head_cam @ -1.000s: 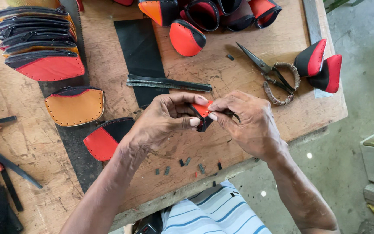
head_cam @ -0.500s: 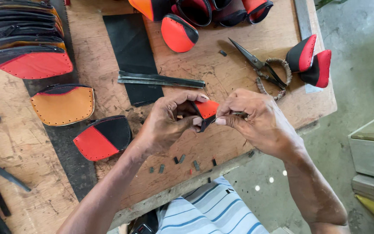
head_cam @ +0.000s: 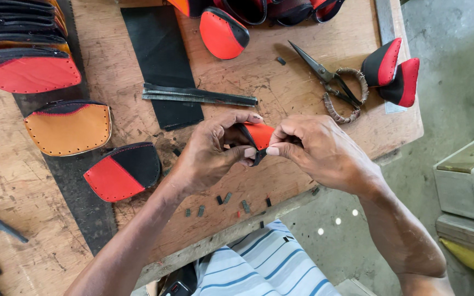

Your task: The person assembles small pouches by inserting a zipper into the seam between two colored fabric pieces, pressing the edges together, and trimming excess zipper with shears. The person repeats this process on multiple pouches, handling them one at a time and placing finished units on the table.

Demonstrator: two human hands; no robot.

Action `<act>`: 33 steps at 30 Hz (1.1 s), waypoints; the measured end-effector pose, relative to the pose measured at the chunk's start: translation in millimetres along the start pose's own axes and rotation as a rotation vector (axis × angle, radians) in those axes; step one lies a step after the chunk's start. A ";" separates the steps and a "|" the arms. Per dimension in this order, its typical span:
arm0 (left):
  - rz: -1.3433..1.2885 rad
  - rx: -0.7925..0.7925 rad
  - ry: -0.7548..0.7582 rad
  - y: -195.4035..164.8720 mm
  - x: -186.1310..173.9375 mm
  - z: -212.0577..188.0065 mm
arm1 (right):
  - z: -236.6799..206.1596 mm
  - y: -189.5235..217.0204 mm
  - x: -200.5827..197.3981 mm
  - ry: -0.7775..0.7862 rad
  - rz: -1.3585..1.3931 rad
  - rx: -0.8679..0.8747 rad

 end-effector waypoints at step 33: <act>-0.124 -0.019 -0.041 3.5 -3.2 8.2 | -12.9 5.7 -6.7 -0.011 -0.004 0.306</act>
Point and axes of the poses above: each hand's wrist, its own z-axis towards the middle knuckle, its own x-axis out of the palm, y = z × x, the point moved 2 cm from there along z, towards the middle knuckle, and after that the axes turned 11 degrees about -x, right-handed, at the moved point
